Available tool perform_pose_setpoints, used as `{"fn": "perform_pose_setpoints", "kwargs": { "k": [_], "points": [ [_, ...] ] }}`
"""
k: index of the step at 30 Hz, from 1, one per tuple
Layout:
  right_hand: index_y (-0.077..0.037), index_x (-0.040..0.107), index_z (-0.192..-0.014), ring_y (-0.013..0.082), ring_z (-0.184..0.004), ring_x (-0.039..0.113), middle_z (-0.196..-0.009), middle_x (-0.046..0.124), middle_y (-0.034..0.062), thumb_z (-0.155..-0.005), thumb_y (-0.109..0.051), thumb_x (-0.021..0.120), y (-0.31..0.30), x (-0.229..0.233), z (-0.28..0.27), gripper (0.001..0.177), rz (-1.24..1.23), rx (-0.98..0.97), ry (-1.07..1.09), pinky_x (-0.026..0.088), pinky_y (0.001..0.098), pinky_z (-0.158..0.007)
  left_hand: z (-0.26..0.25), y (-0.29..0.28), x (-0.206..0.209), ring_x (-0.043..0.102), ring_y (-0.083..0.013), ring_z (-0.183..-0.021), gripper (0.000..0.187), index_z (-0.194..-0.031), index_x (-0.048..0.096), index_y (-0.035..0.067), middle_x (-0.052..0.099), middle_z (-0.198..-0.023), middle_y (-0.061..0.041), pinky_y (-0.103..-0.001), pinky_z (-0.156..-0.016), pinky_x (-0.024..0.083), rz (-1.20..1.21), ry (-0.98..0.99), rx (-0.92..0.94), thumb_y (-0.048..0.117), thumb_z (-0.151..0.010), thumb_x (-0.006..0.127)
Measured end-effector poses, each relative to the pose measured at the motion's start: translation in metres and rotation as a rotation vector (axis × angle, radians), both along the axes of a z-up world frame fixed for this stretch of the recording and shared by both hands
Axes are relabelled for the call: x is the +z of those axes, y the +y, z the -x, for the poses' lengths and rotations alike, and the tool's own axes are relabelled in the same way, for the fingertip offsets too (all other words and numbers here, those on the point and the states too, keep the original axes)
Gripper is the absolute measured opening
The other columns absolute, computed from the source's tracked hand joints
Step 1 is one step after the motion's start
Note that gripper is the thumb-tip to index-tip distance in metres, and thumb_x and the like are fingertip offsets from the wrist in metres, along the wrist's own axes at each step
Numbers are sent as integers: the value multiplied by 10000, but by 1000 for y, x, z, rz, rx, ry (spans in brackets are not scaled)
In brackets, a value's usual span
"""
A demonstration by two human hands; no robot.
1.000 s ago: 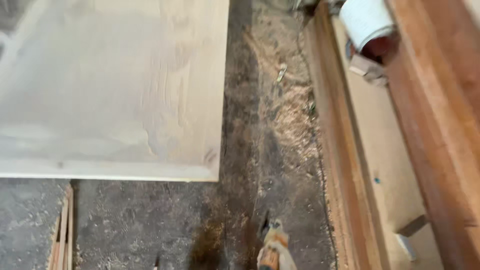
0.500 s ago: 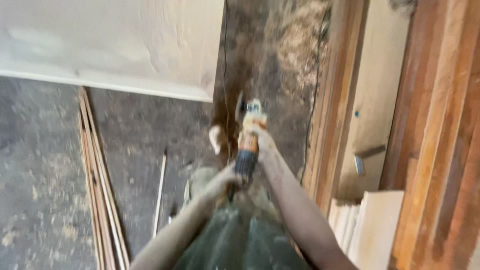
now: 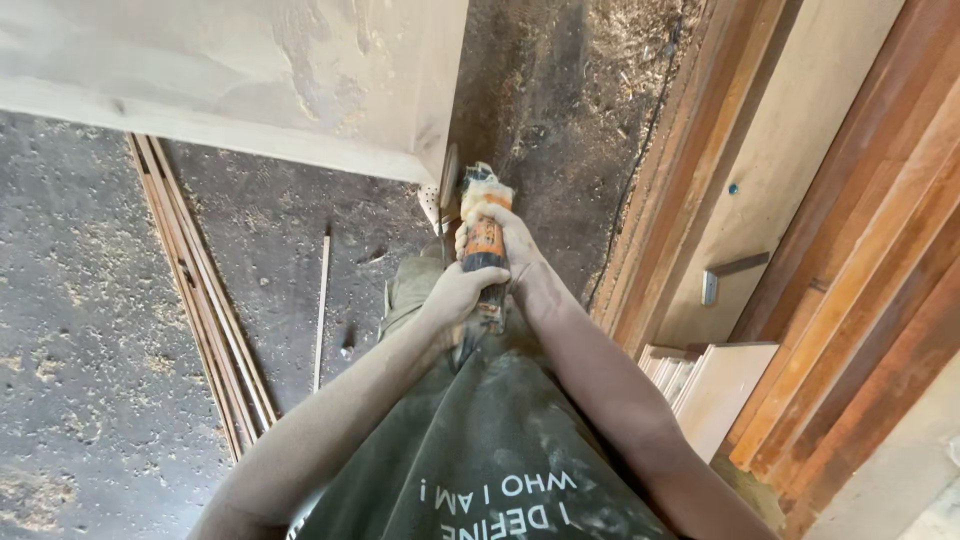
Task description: The person sands the edge and surface of a large wooden board using a power sander, occasionally clearing dust with their hand.
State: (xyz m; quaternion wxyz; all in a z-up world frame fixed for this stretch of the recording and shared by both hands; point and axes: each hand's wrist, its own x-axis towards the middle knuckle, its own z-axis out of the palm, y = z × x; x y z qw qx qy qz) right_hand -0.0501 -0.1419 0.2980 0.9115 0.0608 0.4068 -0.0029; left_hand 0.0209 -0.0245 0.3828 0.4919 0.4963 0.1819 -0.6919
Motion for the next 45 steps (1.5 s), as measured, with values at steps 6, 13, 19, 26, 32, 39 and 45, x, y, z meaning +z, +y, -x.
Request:
{"fn": "perform_pose_setpoints", "kwargs": {
  "k": [6, 13, 19, 26, 32, 39, 45],
  "points": [
    [-43, 616, -948, 309, -693, 672, -823, 668, 180, -943, -301, 616, -32, 2, -23, 258, -4, 112, 7, 599, 460, -663, -22, -31, 23, 650, -189, -531, 154, -915, 701, -15, 687, -702, -89, -333, -481, 521, -2, -38, 2, 124, -854, 726],
    [-35, 586, -990, 290, -707, 653, -824, 637, 167, -954, -260, 626, -100, 17, -70, 232, -82, 29, 62, 595, 427, -649, -67, -104, 38, 664, -214, -535, 172, -960, 673, -3, 684, -714, -110, -355, -470, 538, -59, -8, 36, 131, -862, 721],
    [-57, 554, -1000, 288, -669, 641, -796, 633, 168, -940, -269, 611, -199, 31, -132, 228, -18, 109, 27, 593, 421, -630, -125, -195, 28, 712, -203, -598, 208, -1000, 686, -15, 718, -793, -119, -346, -527, 584, -49, -73, -7, 153, -880, 719],
    [-59, 574, -1005, 299, -642, 663, -773, 657, 182, -930, -283, 608, -331, 36, -215, 239, 54, 102, -30, 594, 418, -612, -201, -322, 29, 677, -178, -609, 225, -1008, 686, -16, 709, -792, -97, -326, -539, 563, -6, -139, -8, 165, -882, 738],
    [-38, 560, -1018, 285, -665, 671, -779, 653, 160, -932, -258, 622, -428, 35, -276, 243, -8, 51, 42, 598, 422, -620, -265, -425, 44, 674, -174, -588, 301, -1065, 651, -16, 705, -765, -66, -332, -524, 569, -79, -123, 4, 168, -847, 744],
    [-49, 558, -955, 309, -647, 665, -780, 649, 209, -928, -270, 638, -530, 25, -335, 237, 125, 115, -48, 600, 418, -613, -330, -527, 35, 691, -178, -581, 320, -1082, 669, -42, 719, -786, -90, -329, -521, 575, -41, -123, -9, 166, -851, 745],
    [-55, 643, -1069, 291, -650, 660, -812, 666, 137, -876, -227, 622, -592, 17, -377, 260, 213, 146, 130, 583, 460, -591, -369, -599, 50, 693, -198, -591, 280, -1057, 669, 11, 717, -777, -95, -354, -505, 572, -113, -109, 25, 134, -815, 735]
  ]
}}
